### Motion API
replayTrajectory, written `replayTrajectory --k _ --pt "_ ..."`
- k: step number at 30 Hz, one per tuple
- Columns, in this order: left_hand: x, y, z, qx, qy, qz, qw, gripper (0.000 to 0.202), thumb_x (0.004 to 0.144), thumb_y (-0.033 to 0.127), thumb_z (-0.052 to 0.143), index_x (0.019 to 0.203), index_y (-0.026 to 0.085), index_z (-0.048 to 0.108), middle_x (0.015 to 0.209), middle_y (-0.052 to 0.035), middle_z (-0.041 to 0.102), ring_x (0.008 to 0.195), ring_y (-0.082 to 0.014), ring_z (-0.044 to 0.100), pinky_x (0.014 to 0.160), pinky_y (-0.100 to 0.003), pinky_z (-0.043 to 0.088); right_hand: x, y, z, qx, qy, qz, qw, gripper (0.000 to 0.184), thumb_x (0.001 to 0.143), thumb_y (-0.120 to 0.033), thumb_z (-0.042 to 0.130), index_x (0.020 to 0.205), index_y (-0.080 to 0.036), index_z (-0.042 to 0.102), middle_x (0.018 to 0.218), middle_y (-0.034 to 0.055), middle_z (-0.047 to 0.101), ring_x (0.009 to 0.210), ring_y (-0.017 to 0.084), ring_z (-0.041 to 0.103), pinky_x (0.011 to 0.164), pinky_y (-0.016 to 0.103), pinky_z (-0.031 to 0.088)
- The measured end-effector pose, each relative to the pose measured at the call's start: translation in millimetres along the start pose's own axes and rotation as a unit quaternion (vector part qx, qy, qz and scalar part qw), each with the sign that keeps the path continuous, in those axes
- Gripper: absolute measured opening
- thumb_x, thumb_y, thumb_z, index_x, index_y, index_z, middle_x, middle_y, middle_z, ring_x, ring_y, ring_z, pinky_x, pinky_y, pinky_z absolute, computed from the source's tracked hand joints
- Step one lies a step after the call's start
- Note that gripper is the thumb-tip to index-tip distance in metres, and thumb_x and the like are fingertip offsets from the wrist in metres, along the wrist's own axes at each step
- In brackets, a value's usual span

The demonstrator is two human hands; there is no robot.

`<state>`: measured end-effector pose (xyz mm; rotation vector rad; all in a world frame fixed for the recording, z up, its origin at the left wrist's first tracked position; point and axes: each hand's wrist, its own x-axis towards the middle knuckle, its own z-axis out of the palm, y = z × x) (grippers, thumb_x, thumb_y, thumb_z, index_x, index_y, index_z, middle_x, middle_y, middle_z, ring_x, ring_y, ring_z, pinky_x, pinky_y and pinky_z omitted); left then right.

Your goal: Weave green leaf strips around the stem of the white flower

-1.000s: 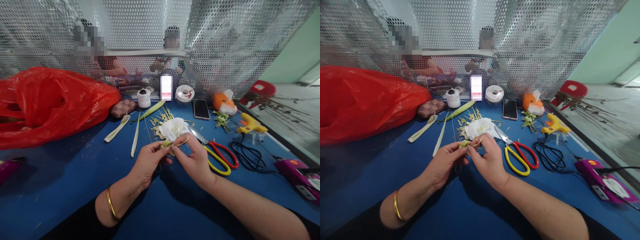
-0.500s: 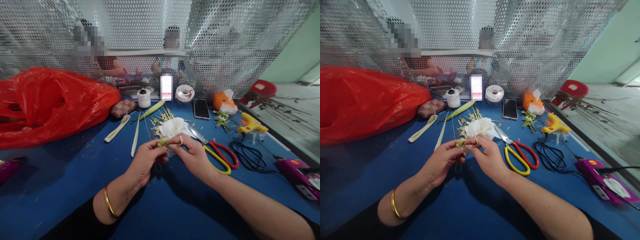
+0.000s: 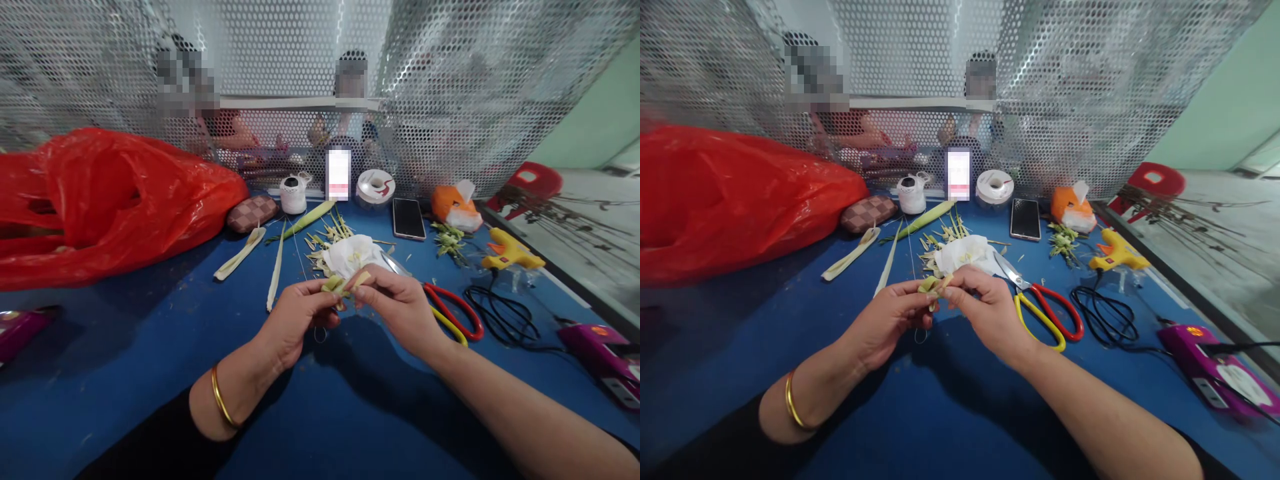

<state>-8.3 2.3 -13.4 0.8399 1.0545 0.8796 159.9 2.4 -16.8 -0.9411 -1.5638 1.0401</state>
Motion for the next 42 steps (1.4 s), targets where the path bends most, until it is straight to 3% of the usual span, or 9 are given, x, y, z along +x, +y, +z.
replayTrajectory --k 3,8,11,16,19,26,31,36,42 --pt "-0.2 -0.5 0.5 0.005 0.000 -0.001 1.000 0.014 0.068 0.018 0.071 0.080 0.015 0.075 0.069 -0.0024 0.065 0.051 -0.0076 0.052 0.053 -0.021 0.042 -1.5 0.7 2.6 0.030 0.014 -0.011 0.999 0.015 0.083 -0.026 0.065 0.069 -0.021 0.067 0.080 0.0023 0.066 0.075 0.016 0.061 0.072 0.032 0.050" --pt "-1.0 -1.0 2.2 0.006 -0.009 0.006 1.000 0.011 0.070 0.021 0.071 0.079 0.015 0.075 0.070 -0.0026 0.066 0.052 -0.0076 0.052 0.054 -0.021 0.041 -3.3 1.1 7.0 0.062 0.010 0.043 0.997 0.008 0.085 -0.027 0.061 0.082 -0.021 0.066 0.068 -0.0018 0.065 0.058 0.011 0.059 0.061 0.028 0.052" --pt "-1.0 -1.0 3.1 0.007 0.003 0.006 1.000 0.007 0.067 0.019 0.072 0.072 0.015 0.074 0.067 -0.0024 0.065 0.050 -0.0075 0.052 0.053 -0.022 0.040 -4.9 1.9 8.1 0.022 0.035 0.052 0.998 0.007 0.081 -0.028 0.065 0.081 -0.020 0.065 0.066 -0.0023 0.062 0.057 0.011 0.057 0.057 0.027 0.050" --pt "-0.5 -1.5 3.9 0.011 0.014 0.013 1.000 0.017 0.067 0.018 0.071 0.083 0.015 0.076 0.072 -0.0029 0.067 0.052 -0.0075 0.053 0.052 -0.021 0.041 -8.3 3.1 8.3 -0.116 0.045 -0.012 0.992 0.005 0.083 -0.023 0.062 0.084 -0.020 0.066 0.071 -0.0006 0.063 0.064 0.013 0.056 0.062 0.028 0.047" --pt "-1.4 -0.9 5.0 0.013 0.020 0.025 0.999 0.017 0.067 0.018 0.071 0.083 0.015 0.076 0.074 -0.0028 0.066 0.052 -0.0069 0.052 0.053 -0.020 0.041 -8.5 2.2 8.3 -0.146 0.035 -0.018 0.989 0.008 0.082 -0.020 0.059 0.079 -0.020 0.067 0.070 -0.0009 0.062 0.063 0.013 0.054 0.061 0.028 0.045" --pt "-3.2 0.5 7.8 0.041 0.033 0.044 0.998 0.009 0.065 0.022 0.074 0.070 0.015 0.074 0.067 -0.0026 0.065 0.052 -0.0085 0.051 0.053 -0.021 0.042 -5.4 0.9 8.3 -0.087 0.031 0.094 0.991 0.008 0.077 -0.023 0.062 0.073 -0.018 0.067 0.062 -0.0023 0.060 0.056 0.011 0.052 0.054 0.025 0.043" --pt "-3.4 -0.5 7.9 0.098 0.033 0.074 0.992 0.014 0.069 0.024 0.072 0.080 0.016 0.076 0.064 -0.0014 0.065 0.050 -0.0099 0.052 0.052 -0.022 0.040 -2.3 1.5 7.7 -0.030 0.028 0.136 0.990 0.009 0.074 -0.027 0.065 0.072 -0.018 0.069 0.066 0.0002 0.064 0.057 0.012 0.054 0.054 0.026 0.046" --pt "-2.8 -8.2 6.6 0.205 0.022 0.118 0.971 0.021 0.074 0.021 0.066 0.092 0.019 0.077 0.066 -0.0005 0.066 0.054 -0.0116 0.055 0.055 -0.023 0.042 -4.1 1.6 9.7 -0.057 0.054 0.143 0.987 0.010 0.074 -0.026 0.063 0.071 -0.018 0.068 0.063 0.0001 0.064 0.053 0.012 0.055 0.052 0.026 0.046" --pt "-2.2 -10.6 8.5 0.163 -0.007 0.104 0.981 0.018 0.074 0.018 0.064 0.087 0.018 0.077 0.071 -0.0021 0.068 0.053 -0.0109 0.054 0.055 -0.023 0.043 -7.5 1.9 13.9 -0.015 0.074 0.120 0.990 0.011 0.078 -0.029 0.064 0.074 -0.020 0.059 0.066 -0.0017 0.062 0.054 0.013 0.061 0.052 0.027 0.052"
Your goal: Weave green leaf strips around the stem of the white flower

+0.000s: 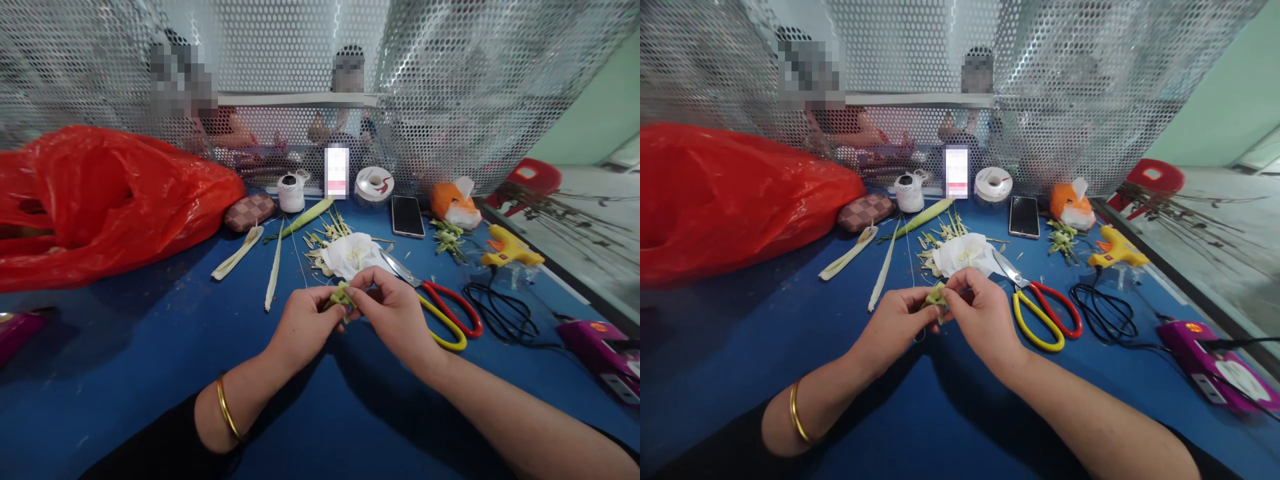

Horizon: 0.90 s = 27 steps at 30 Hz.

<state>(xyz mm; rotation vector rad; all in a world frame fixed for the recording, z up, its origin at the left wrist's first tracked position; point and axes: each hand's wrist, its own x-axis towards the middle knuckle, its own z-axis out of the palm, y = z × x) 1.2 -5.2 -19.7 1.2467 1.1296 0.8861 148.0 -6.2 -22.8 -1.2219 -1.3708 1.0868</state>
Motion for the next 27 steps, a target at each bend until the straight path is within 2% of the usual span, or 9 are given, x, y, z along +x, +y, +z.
replayTrajectory --k 4,7,11,17,20,23,25,27 --pt "1.5 6.7 -4.1 -0.027 0.028 -0.007 0.999 0.015 0.074 0.022 0.067 0.084 0.017 0.076 0.067 -0.0015 0.066 0.054 -0.0106 0.053 0.056 -0.023 0.042 0.2 -2.3 -2.2 -0.005 -0.025 -0.061 0.998 0.007 0.080 -0.026 0.063 0.080 -0.019 0.063 0.072 0.0003 0.063 0.066 0.015 0.061 0.063 0.030 0.052" --pt "2.9 7.5 -7.3 -0.064 0.028 -0.015 0.997 0.012 0.073 0.022 0.068 0.079 0.015 0.075 0.068 -0.0018 0.065 0.055 -0.0104 0.053 0.058 -0.023 0.043 0.6 -3.1 -5.2 -0.048 -0.038 -0.125 0.990 0.008 0.082 -0.021 0.061 0.088 -0.021 0.066 0.082 0.0026 0.066 0.075 0.016 0.062 0.071 0.032 0.051" --pt "2.6 4.3 -6.9 -0.059 0.015 -0.016 0.998 0.013 0.074 0.023 0.068 0.082 0.015 0.074 0.066 -0.0003 0.063 0.055 -0.0100 0.054 0.057 -0.022 0.042 0.9 -0.5 -7.9 -0.136 -0.019 -0.194 0.971 0.009 0.085 -0.018 0.058 0.083 -0.021 0.067 0.082 0.0026 0.066 0.077 0.016 0.062 0.073 0.032 0.049" --pt "-1.0 7.4 -0.3 -0.042 0.006 -0.029 0.999 0.015 0.072 0.022 0.067 0.084 0.015 0.074 0.062 0.0012 0.062 0.052 -0.0093 0.054 0.055 -0.022 0.042 2.7 2.2 -9.0 -0.175 0.021 -0.128 0.976 0.002 0.080 -0.019 0.064 0.080 -0.020 0.062 0.071 -0.0007 0.063 0.066 0.015 0.058 0.065 0.029 0.046" --pt "-1.8 11.0 0.9 -0.051 -0.008 -0.027 0.998 0.012 0.070 0.020 0.065 0.079 0.016 0.073 0.061 0.0013 0.063 0.051 -0.0094 0.054 0.056 -0.022 0.044 5.5 1.0 -11.1 -0.207 0.040 -0.163 0.964 0.008 0.078 -0.022 0.069 0.082 -0.020 0.062 0.073 -0.0002 0.061 0.071 0.017 0.057 0.069 0.031 0.045" --pt "-2.0 12.9 0.0 -0.057 -0.017 -0.027 0.998 0.010 0.068 0.017 0.064 0.075 0.016 0.071 0.061 0.0011 0.063 0.052 -0.0095 0.055 0.056 -0.022 0.044 10.2 -0.7 -14.6 -0.218 0.075 -0.185 0.955 0.022 0.073 -0.028 0.074 0.091 -0.021 0.064 0.087 0.0039 0.061 0.085 0.022 0.057 0.077 0.035 0.044" --pt "-2.0 12.8 -0.8 -0.057 -0.026 -0.032 0.997 0.009 0.068 0.017 0.064 0.073 0.015 0.070 0.059 0.0009 0.062 0.051 -0.0093 0.055 0.055 -0.021 0.044 13.4 -1.4 -16.6 -0.183 0.041 -0.137 0.973 0.020 0.074 -0.033 0.071 0.089 -0.020 0.067 0.090 0.0053 0.063 0.087 0.022 0.057 0.079 0.036 0.043" --pt "-1.7 11.8 -1.3 -0.063 -0.041 -0.049 0.996 0.007 0.068 0.017 0.064 0.071 0.015 0.069 0.059 0.0003 0.063 0.049 -0.0089 0.055 0.056 -0.021 0.044 15.5 -1.6 -17.6 -0.104 -0.036 -0.040 0.993 0.021 0.080 -0.039 0.065 0.079 -0.019 0.069 0.081 0.0044 0.064 0.080 0.020 0.057 0.075 0.034 0.043"
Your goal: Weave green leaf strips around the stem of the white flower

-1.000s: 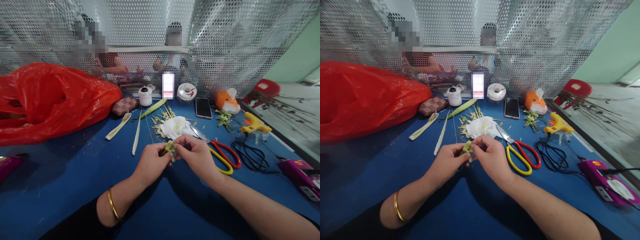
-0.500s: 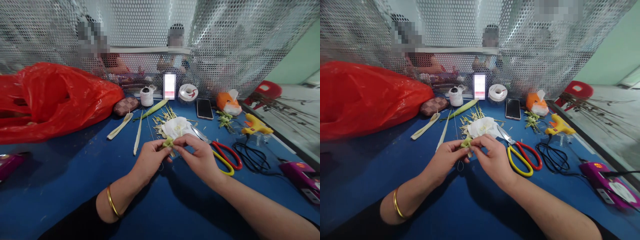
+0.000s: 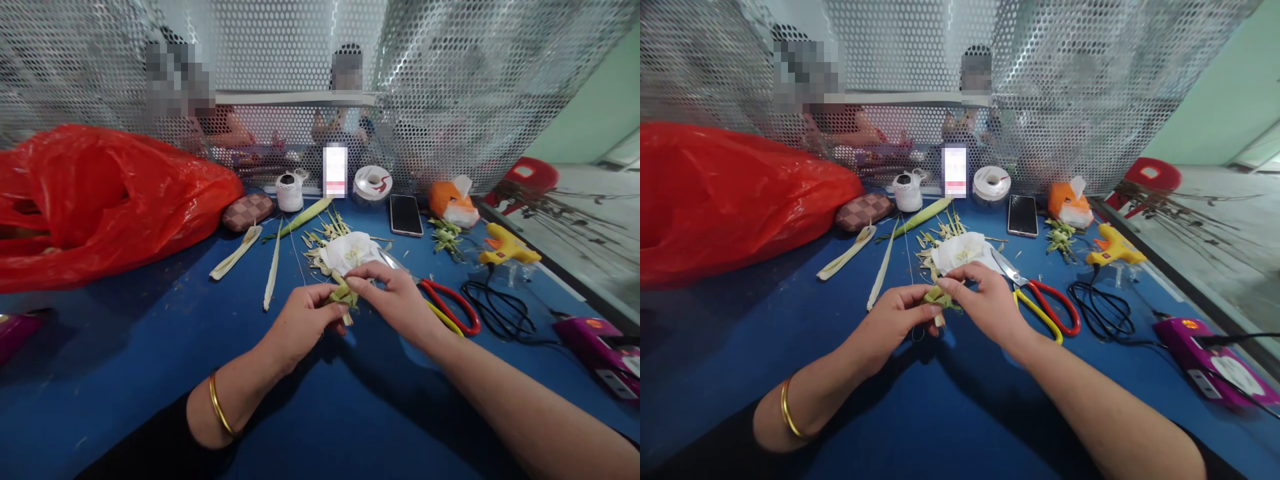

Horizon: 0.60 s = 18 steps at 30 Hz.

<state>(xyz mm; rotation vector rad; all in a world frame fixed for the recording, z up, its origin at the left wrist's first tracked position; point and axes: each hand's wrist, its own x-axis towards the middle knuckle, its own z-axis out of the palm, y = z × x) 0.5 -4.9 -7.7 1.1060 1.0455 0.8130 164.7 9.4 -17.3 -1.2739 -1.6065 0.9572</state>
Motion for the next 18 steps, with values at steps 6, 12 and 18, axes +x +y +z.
replayTrajectory --k 6,12,18 --pt "1.7 -2.7 1.0 0.002 -0.055 -0.053 0.997 0.006 0.066 0.019 0.066 0.062 0.015 0.064 0.057 -0.0010 0.063 0.049 -0.0096 0.055 0.055 -0.022 0.046 1.0 0.2 0.0 0.224 -0.093 0.182 0.953 0.021 0.069 -0.036 0.076 0.070 -0.017 0.069 0.067 0.0001 0.063 0.063 0.013 0.052 0.063 0.028 0.039" --pt "0.6 -7.0 -0.1 0.044 -0.094 -0.056 0.993 0.007 0.070 0.019 0.063 0.064 0.016 0.063 0.057 -0.0001 0.062 0.049 -0.0086 0.055 0.057 -0.021 0.045 0.2 -2.3 2.5 0.239 -0.064 0.166 0.955 0.016 0.064 -0.030 0.077 0.064 -0.017 0.067 0.061 -0.0027 0.058 0.058 0.010 0.046 0.058 0.026 0.035" --pt "0.9 -8.7 -1.5 0.053 -0.119 -0.073 0.989 0.009 0.068 0.022 0.065 0.065 0.015 0.063 0.060 -0.0013 0.064 0.052 -0.0097 0.057 0.058 -0.023 0.048 -2.4 -3.6 8.0 0.247 -0.046 0.148 0.957 0.017 0.065 -0.030 0.077 0.065 -0.017 0.066 0.060 -0.0038 0.055 0.055 0.009 0.043 0.053 0.026 0.031"
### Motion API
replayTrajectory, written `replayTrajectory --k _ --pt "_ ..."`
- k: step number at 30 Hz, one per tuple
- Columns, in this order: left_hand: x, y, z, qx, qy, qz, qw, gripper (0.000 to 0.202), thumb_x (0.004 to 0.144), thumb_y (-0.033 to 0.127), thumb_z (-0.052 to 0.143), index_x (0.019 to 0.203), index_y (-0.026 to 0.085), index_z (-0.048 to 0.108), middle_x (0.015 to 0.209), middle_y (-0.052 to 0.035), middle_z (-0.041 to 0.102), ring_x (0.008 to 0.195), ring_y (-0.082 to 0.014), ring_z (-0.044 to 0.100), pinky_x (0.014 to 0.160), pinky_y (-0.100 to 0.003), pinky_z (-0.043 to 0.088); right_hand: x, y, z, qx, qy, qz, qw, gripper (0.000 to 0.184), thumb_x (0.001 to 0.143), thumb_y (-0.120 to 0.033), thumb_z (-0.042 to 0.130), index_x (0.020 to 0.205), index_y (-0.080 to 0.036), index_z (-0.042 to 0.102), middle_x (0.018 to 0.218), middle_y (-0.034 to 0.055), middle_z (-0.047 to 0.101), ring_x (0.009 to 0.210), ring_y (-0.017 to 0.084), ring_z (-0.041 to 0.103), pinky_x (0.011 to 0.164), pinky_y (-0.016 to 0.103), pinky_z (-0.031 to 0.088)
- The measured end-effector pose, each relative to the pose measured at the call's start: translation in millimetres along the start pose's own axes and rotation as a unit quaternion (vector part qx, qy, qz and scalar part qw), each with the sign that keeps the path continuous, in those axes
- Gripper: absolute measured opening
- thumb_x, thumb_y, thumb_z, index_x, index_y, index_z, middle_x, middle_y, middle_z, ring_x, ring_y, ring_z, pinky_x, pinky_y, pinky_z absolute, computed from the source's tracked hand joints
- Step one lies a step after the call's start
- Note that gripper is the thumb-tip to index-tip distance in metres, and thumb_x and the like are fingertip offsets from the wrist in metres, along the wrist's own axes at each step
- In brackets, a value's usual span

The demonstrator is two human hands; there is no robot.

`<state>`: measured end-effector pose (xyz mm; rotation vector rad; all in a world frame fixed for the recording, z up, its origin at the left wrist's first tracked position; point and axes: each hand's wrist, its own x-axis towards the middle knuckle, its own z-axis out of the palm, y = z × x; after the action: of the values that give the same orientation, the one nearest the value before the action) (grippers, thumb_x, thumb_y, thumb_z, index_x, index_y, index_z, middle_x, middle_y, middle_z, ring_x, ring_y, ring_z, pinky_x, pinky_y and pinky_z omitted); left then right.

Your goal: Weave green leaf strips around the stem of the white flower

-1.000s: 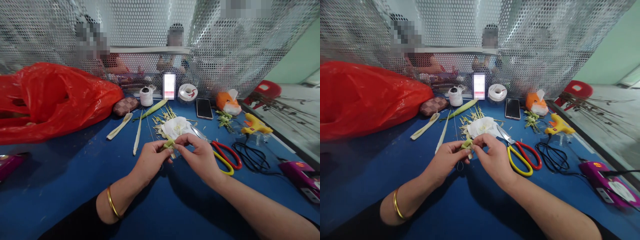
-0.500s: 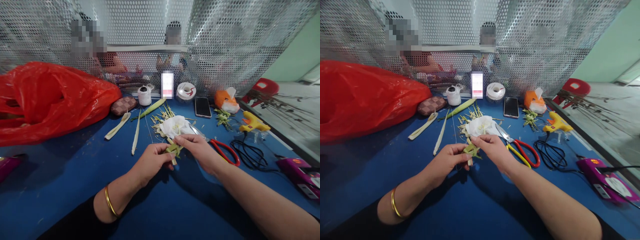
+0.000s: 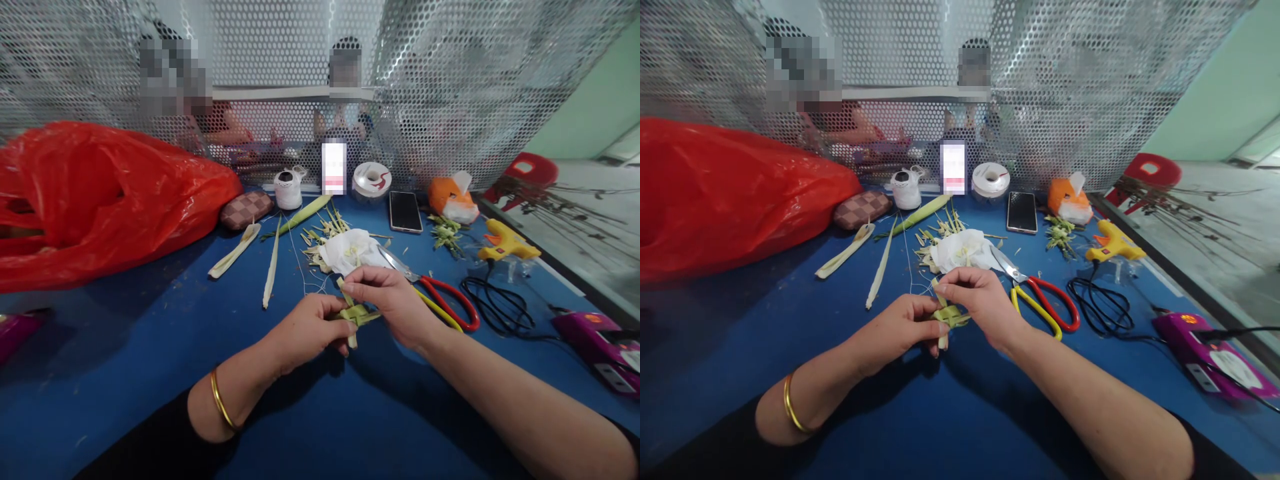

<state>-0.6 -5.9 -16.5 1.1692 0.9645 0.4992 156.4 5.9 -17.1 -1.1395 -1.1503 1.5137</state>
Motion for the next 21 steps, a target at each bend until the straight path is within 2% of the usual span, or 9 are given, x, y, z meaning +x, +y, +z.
replayTrajectory --k 3,6,8,11,13,17,19,21 --pt "-0.5 2.5 -0.9 -0.021 -0.025 -0.006 0.999 0.014 0.067 0.028 0.069 0.067 0.014 0.065 0.064 -0.0029 0.067 0.057 -0.0122 0.061 0.063 -0.025 0.051 0.5 -0.6 -1.8 -0.006 0.002 -0.002 1.000 0.016 0.065 -0.029 0.077 0.064 -0.017 0.067 0.059 -0.0034 0.056 0.056 0.009 0.043 0.054 0.025 0.032" --pt "-1.2 3.4 -1.6 -0.023 -0.031 -0.013 0.999 0.038 0.076 0.049 0.062 0.067 0.013 0.067 0.068 -0.0072 0.070 0.055 -0.0129 0.063 0.060 -0.025 0.050 0.5 -1.0 -3.0 -0.013 -0.005 -0.012 1.000 0.013 0.065 -0.027 0.077 0.065 -0.018 0.069 0.062 -0.0027 0.059 0.059 0.010 0.046 0.058 0.026 0.035" --pt "-1.6 2.9 -1.4 -0.018 -0.029 -0.024 0.999 0.050 0.079 0.058 0.055 0.066 0.012 0.068 0.068 -0.0096 0.072 0.052 -0.0121 0.063 0.056 -0.023 0.048 -0.1 -0.5 -2.2 -0.006 -0.019 -0.011 1.000 0.012 0.065 -0.026 0.077 0.064 -0.018 0.069 0.065 -0.0020 0.061 0.062 0.011 0.049 0.060 0.026 0.037" --pt "-2.0 2.7 0.1 -0.023 -0.036 -0.035 0.998 0.046 0.080 0.054 0.057 0.065 0.012 0.068 0.067 -0.0101 0.072 0.049 -0.0115 0.062 0.053 -0.021 0.046 -0.9 0.1 -1.3 0.013 -0.044 0.008 0.999 0.014 0.065 -0.027 0.078 0.064 -0.018 0.068 0.066 -0.0015 0.062 0.062 0.011 0.051 0.060 0.026 0.038" --pt "-2.2 3.9 0.8 -0.035 -0.020 -0.033 0.999 0.039 0.081 0.047 0.059 0.066 0.013 0.068 0.067 -0.0096 0.073 0.049 -0.0114 0.062 0.052 -0.021 0.045 -0.3 -0.5 -2.7 0.007 -0.041 -0.001 0.999 0.016 0.068 -0.031 0.076 0.067 -0.018 0.068 0.065 -0.0021 0.060 0.060 0.011 0.049 0.059 0.026 0.038" --pt "-1.4 8.0 -1.1 -0.092 0.067 -0.017 0.993 0.032 0.084 0.041 0.057 0.074 0.014 0.070 0.072 -0.0088 0.074 0.048 -0.0105 0.061 0.052 -0.021 0.045 2.8 -3.8 -9.1 -0.066 0.011 -0.072 0.995 0.027 0.081 -0.044 0.064 0.076 -0.018 0.069 0.068 -0.0010 0.058 0.062 0.012 0.049 0.061 0.027 0.039" --pt "-0.7 9.4 -3.2 -0.115 0.105 -0.006 0.988 0.031 0.084 0.040 0.056 0.076 0.013 0.070 0.073 -0.0085 0.074 0.049 -0.0104 0.061 0.051 -0.020 0.045 3.9 -5.1 -10.9 -0.113 0.008 -0.086 0.990 0.027 0.080 -0.044 0.064 0.074 -0.017 0.067 0.067 -0.0007 0.058 0.062 0.012 0.050 0.061 0.027 0.040" --pt "0.1 9.4 -4.7 -0.121 0.121 -0.004 0.985 0.031 0.085 0.039 0.056 0.076 0.012 0.069 0.071 -0.0082 0.073 0.049 -0.0102 0.061 0.049 -0.020 0.044 4.0 -5.3 -10.7 -0.144 -0.002 -0.085 0.986 0.022 0.076 -0.039 0.068 0.072 -0.017 0.065 0.062 -0.0017 0.057 0.059 0.012 0.050 0.058 0.027 0.041"
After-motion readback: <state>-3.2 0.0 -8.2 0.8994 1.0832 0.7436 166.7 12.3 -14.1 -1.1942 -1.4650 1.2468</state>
